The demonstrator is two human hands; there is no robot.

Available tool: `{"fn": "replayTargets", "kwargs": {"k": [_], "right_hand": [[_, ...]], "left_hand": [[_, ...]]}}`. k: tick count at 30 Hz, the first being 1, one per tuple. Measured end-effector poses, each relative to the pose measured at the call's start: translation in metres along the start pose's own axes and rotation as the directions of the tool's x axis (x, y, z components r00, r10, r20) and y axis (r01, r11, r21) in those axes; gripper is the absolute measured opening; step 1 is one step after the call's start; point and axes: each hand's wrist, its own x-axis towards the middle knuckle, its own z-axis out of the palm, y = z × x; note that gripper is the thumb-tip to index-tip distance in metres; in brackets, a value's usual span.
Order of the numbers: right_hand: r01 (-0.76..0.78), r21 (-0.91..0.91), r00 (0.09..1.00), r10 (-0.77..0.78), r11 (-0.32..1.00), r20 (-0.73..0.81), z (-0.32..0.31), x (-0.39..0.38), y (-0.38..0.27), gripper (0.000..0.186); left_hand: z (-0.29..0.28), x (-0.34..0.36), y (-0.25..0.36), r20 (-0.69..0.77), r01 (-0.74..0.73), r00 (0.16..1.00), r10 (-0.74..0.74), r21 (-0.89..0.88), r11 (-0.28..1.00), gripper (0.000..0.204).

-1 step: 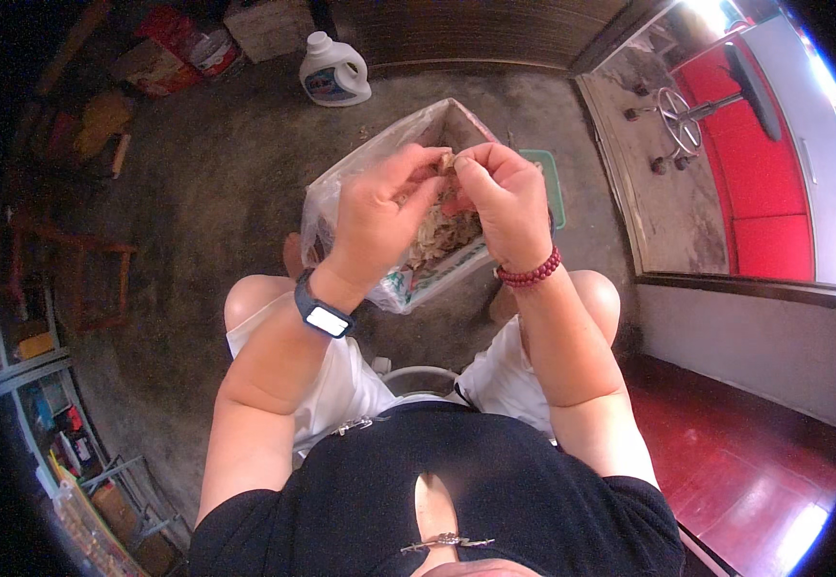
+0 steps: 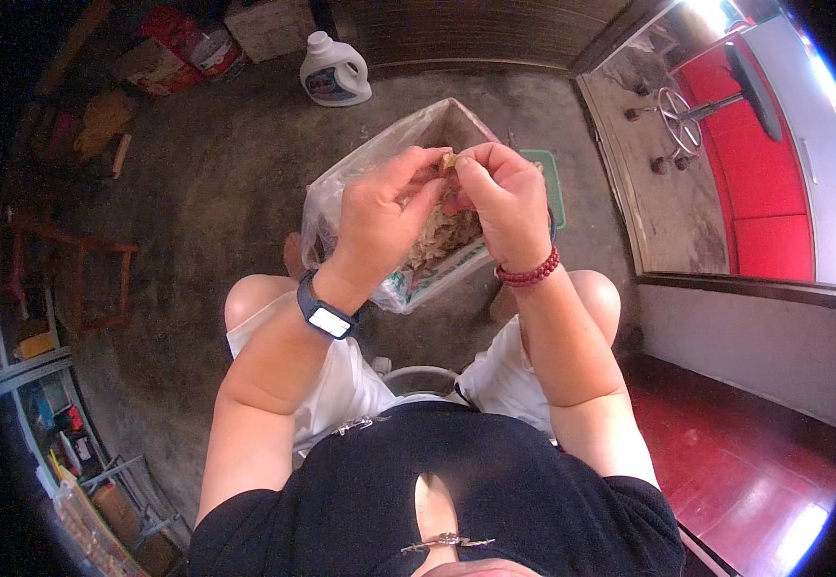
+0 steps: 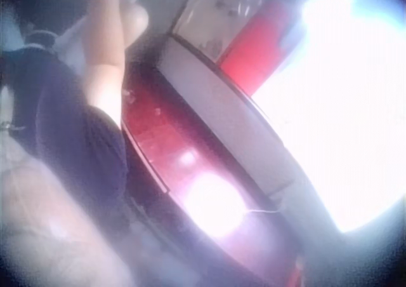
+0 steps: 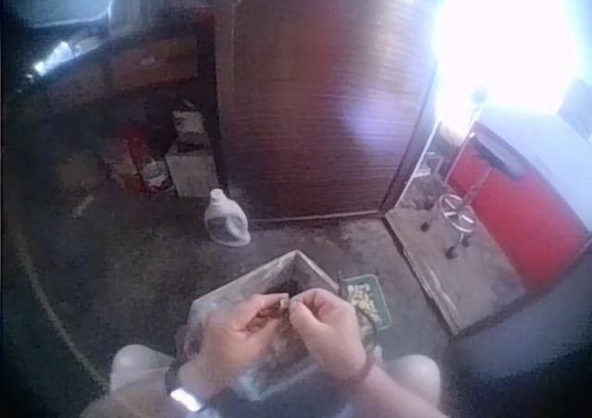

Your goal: The person peels garlic cloves by hand, discarding skins into a plastic-lined bin and placing peeled cloves into a green basket, occasionally using scissors to snip the ends of the cloves.

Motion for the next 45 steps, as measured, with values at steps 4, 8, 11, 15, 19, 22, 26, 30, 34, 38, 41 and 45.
{"fn": "replayTargets", "kwargs": {"k": [4,8,11,15,19,22,26,30,34,38,41,45], "right_hand": [[0.035,-0.008,0.999,-0.035,0.999,-0.009,0.000,0.002,0.009,0.014],[0.050,-0.024,0.998,-0.050,0.998,0.029,0.000,0.004,0.015,0.013],[0.043,-0.006,0.997,-0.043,0.999,0.069,0.002,0.002,0.011,0.012],[0.032,-0.083,0.999,-0.030,0.996,0.022,0.000,0.001,0.010,0.012],[0.084,-0.257,0.995,-0.094,0.963,-0.026,-0.005,0.009,0.019,0.014],[0.174,-0.302,0.984,-0.178,0.937,0.015,-0.008,0.011,0.023,0.018],[0.185,-0.138,0.983,-0.186,0.973,0.003,0.001,0.007,0.020,0.020],[0.187,-0.133,0.981,-0.179,0.973,0.073,-0.002,0.007,0.021,0.020],[0.182,-0.121,0.983,-0.176,0.976,0.060,-0.002,0.006,0.023,0.019],[0.190,-0.162,0.982,-0.187,0.968,0.033,-0.003,0.006,0.026,0.017],[0.189,-0.217,0.982,-0.190,0.958,0.017,-0.001,0.003,0.019,0.015],[0.175,-0.233,0.985,-0.172,0.957,0.033,-0.003,0.004,0.021,0.015]], "left_hand": [[-0.003,0.003,-0.004,0.052,0.158,0.987,-0.152,-0.155,0.975,0.020],[-0.009,0.010,-0.009,0.094,0.352,0.929,-0.358,-0.522,0.776,0.016],[-0.018,0.012,-0.018,0.151,0.396,0.896,-0.417,-0.698,0.597,0.018],[-0.022,0.017,-0.018,0.101,0.372,0.898,-0.428,-0.693,0.617,0.025],[-0.018,0.017,-0.011,0.022,0.328,0.926,-0.376,-0.538,0.777,0.030],[-0.016,0.014,-0.011,0.029,0.339,0.926,-0.376,-0.501,0.796,0.033],[-0.016,0.013,-0.013,0.061,0.351,0.932,-0.358,-0.407,0.843,0.045],[-0.015,0.012,-0.008,0.082,0.359,0.933,-0.351,-0.301,0.884,0.053],[-0.013,0.011,-0.011,0.080,0.332,0.943,-0.323,-0.285,0.899,0.052],[-0.012,0.010,-0.005,0.042,0.308,0.951,-0.306,-0.187,0.933,0.015],[-0.014,0.010,-0.007,0.010,0.232,0.973,-0.232,-0.095,0.968,0.010],[-0.014,0.008,-0.011,-0.026,0.170,0.985,-0.171,-0.035,0.985,0.009]]}}
